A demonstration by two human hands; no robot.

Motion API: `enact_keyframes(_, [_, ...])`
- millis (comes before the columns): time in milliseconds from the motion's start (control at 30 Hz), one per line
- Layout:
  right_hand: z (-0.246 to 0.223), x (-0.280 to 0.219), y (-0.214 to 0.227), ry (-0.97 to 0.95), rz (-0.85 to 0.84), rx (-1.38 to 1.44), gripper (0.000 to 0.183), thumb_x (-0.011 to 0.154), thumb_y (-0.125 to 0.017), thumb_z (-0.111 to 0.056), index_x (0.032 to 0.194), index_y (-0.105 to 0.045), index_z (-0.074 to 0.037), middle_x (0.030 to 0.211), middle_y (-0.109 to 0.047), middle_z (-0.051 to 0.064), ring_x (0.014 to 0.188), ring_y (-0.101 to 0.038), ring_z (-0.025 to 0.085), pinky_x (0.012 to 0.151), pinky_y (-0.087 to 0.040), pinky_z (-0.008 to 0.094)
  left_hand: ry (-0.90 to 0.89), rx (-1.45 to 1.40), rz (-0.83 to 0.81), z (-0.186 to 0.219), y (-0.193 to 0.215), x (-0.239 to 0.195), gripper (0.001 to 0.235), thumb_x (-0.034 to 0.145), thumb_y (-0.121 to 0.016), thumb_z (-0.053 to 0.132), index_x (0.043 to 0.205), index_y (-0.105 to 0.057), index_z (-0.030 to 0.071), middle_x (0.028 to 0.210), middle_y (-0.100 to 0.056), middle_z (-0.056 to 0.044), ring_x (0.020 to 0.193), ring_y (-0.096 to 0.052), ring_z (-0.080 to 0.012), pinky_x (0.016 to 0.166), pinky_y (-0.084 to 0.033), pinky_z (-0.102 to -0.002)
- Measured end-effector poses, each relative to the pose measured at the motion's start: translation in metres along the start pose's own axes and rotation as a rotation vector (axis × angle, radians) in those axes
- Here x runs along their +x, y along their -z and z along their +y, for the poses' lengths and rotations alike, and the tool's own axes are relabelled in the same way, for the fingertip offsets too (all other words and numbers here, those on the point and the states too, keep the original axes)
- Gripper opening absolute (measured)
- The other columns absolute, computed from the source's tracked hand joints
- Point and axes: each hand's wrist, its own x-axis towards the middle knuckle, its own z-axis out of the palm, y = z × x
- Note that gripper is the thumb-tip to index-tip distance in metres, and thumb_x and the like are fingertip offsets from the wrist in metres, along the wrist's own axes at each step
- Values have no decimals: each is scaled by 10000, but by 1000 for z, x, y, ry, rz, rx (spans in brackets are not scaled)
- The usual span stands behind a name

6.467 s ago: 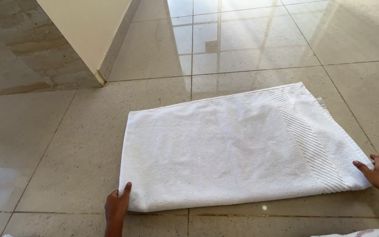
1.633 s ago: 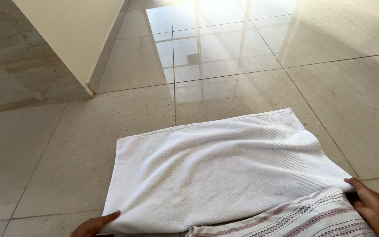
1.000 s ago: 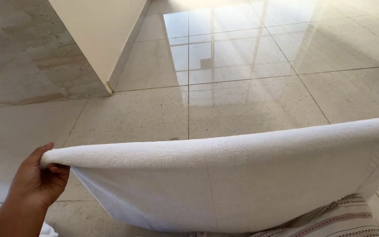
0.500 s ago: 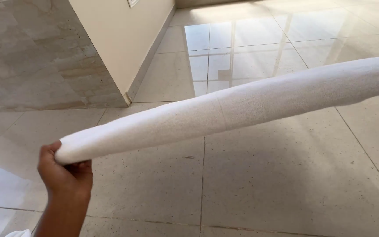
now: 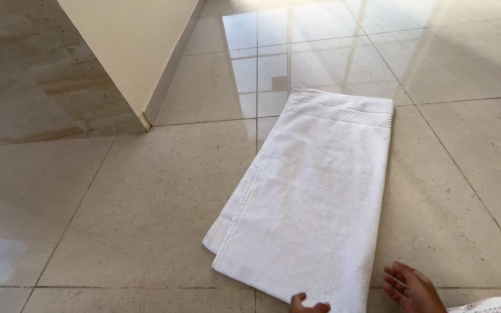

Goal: Folding and rolling a white towel on a tiled floor.

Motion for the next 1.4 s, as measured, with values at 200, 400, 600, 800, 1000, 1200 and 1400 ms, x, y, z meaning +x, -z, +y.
enact_keyframes(200, [109, -3, -8, 511, -72, -1014, 598, 879, -750, -382, 1390, -550, -144, 1414, -558, 159, 1259, -627, 316, 1072, -529, 490, -345, 438, 422, 110, 101, -36, 797, 917, -714, 279, 1539, -267, 57, 1447, -455, -199, 1224, -615, -333, 1014, -547, -429])
enact_keyframes(400, [155, 54, -3, 1019, -36, -1421, 686, 826, -769, -474, 1424, -539, -228, 1555, -410, 154, 1357, -505, 318, 1169, -386, 488, -136, -1, 598, 57, 175, 79, 743, 869, -817, 225, 1443, -419, -25, 1292, -613, -250, 1103, -654, -365, 943, -563, -472])
enact_keyframes(600, [121, 43, 16, 910, -10, -1182, 614, 752, -821, -233, 1342, -663, -299, 1407, -510, 153, 1376, -507, 342, 1146, -453, 487, -85, -426, 310, 64, 157, 80, 543, 919, -747, 225, 1360, -550, -23, 1118, -679, -169, 943, -685, -294, 771, -618, -443])
enact_keyframes(800, [66, -15, 36, 827, 547, -1097, 537, 746, -680, -108, 1264, -757, -224, 1312, -613, 171, 965, -649, 330, 983, -570, 458, -9, -199, 397, 73, 151, 48, 536, 957, -726, 301, 1390, -538, 46, 1113, -700, -145, 983, -665, -256, 795, -582, -395])
enact_keyframes(1000, [101, -53, -48, 1404, 47, -1468, 484, 818, -692, -278, 1299, -659, -236, 1508, -473, 122, 1338, -498, 300, 1119, -359, 513, -307, 359, 340, 77, 121, 49, 604, 878, -765, 208, 1425, -529, 103, 1232, -703, -104, 1071, -722, -231, 927, -566, -359])
enact_keyframes(1200, [183, -52, -124, 1562, -415, -1448, 300, 1012, -618, -298, 1297, -673, -225, 1525, -498, 51, 1395, -500, 278, 1110, -438, 518, -407, 451, 253, 66, 107, 47, 522, 883, -779, 167, 1353, -574, 69, 1247, -712, -109, 1112, -699, -227, 976, -548, -369])
enact_keyframes(1400, [160, -79, -177, 1509, -388, -1571, 527, 993, -604, -193, 1494, -459, -114, 1598, -356, 198, 1440, -353, 419, 1110, -365, 572, -171, 105, -25, 109, 104, -13, 501, 917, -740, 190, 1371, -561, 79, 1216, -720, -104, 1084, -708, -271, 954, -595, -444])
